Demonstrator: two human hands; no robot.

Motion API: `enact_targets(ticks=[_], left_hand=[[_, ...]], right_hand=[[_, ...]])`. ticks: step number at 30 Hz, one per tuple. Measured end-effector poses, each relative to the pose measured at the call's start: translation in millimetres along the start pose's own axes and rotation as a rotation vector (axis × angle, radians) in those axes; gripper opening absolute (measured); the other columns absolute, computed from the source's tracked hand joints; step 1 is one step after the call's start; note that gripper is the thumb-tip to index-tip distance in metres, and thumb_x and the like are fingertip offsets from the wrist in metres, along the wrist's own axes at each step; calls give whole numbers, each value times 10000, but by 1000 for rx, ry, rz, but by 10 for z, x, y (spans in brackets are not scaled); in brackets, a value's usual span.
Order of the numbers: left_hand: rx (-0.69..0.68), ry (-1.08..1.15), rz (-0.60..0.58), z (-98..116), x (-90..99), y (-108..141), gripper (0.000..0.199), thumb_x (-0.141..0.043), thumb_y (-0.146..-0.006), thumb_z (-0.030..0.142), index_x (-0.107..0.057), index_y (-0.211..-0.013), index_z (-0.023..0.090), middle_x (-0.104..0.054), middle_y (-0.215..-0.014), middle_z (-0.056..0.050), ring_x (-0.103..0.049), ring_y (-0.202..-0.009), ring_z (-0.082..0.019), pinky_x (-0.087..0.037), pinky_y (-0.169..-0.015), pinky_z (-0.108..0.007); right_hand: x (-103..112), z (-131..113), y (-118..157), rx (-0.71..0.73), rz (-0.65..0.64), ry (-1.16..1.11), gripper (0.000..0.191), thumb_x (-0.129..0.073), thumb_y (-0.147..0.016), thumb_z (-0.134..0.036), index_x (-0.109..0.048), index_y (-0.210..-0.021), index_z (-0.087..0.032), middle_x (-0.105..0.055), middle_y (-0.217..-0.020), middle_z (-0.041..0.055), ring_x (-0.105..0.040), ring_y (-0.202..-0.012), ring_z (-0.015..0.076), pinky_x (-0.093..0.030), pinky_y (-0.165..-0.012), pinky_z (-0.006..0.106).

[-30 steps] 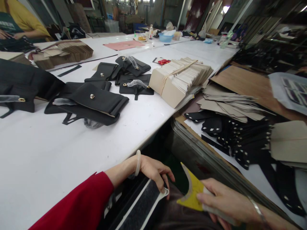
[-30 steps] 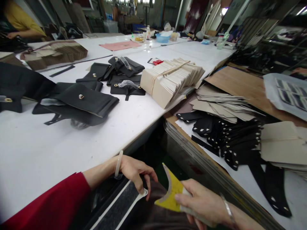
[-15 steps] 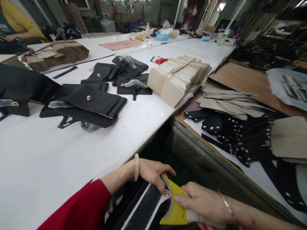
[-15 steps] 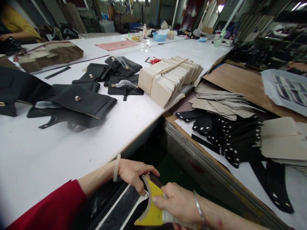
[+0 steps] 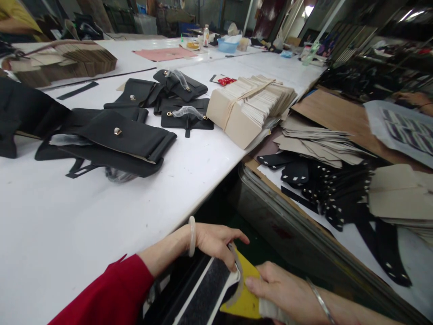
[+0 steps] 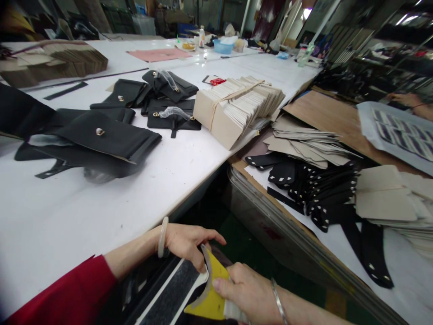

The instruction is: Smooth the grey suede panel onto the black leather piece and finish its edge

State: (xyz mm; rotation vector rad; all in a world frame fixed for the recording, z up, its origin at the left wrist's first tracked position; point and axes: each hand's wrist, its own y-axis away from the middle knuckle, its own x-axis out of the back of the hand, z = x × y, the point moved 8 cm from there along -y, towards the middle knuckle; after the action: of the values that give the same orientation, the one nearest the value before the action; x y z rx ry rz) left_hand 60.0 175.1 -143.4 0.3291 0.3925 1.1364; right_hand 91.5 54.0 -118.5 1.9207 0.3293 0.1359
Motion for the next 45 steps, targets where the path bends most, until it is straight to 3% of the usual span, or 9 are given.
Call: enact_targets(ticks=[5, 10, 19, 26, 32, 40, 45], left_hand=[[-22, 76, -14, -22, -20, -15, 1037, -853, -493, 308, -391, -1412, 177, -683, -967, -50, -638, -865, -242, -511, -676, -283], [-31, 84, 5, 14, -12, 6, 1041, -830, -490, 263, -375, -1422, 177, -673, -906, -33, -636, -852, -243, -495, -647, -269], [-30, 197, 13, 32, -28, 24, 1149, -838, -424, 268, -319, -1440, 138, -634, -766, -12, -587, -610, -203, -458, -509, -265], [-26, 185, 58, 37, 3, 43, 1065, -813, -469, 213, -347, -1424, 147, -629, -744, 6, -596, -649, -189, -464, -560, -249], [-34, 186, 93, 47, 37, 67, 1002, -763, -486, 171, -363, -1404, 149, -634, -721, 13, -590, -653, -182, -463, -545, -235], [-44, 252, 128, 22, 42, 104, 1013, -854, -447, 274, -393, -1342, 162, -627, -705, 31, -564, -608, -150, -439, -535, -224], [-35, 314, 83, 86, -45, 131, 1021, -855, -449, 295, -361, -1331, 153, -670, -777, -5, -590, -623, -163, -468, -567, -263]], right_hand=[[-28, -91, 37, 92, 71, -69, 346, -442, -906, -463, -556, -807, -153, -493, -539, -18, -373, -336, 45, -284, -325, 99], [-72, -166, 23, 181, 96, -134, 492, -495, -814, -613, -599, -815, -132, -514, -633, 7, -384, -435, 37, -324, -395, 97], [-101, -91, -62, 94, 74, -114, 697, -483, -719, -774, -602, -891, -108, -489, -586, -6, -358, -352, 33, -281, -329, 116], [-208, -130, -40, 144, 77, -223, 788, -490, -652, -862, -586, -893, -118, -483, -452, -21, -414, -343, 78, -281, -321, 141], [-262, -123, -101, 193, 119, -288, 765, -476, -655, -878, -561, -835, -140, -468, -437, -33, -392, -318, 66, -271, -326, 151], [-280, -111, -82, 129, -7, -215, 624, -411, -784, -744, -507, -966, -154, -486, -386, -26, -368, -242, 89, -247, -300, 134], [-414, -175, -196, 239, 93, -256, 641, -447, -765, -776, -563, -778, -146, -517, -421, 17, -407, -293, 86, -269, -319, 150]])
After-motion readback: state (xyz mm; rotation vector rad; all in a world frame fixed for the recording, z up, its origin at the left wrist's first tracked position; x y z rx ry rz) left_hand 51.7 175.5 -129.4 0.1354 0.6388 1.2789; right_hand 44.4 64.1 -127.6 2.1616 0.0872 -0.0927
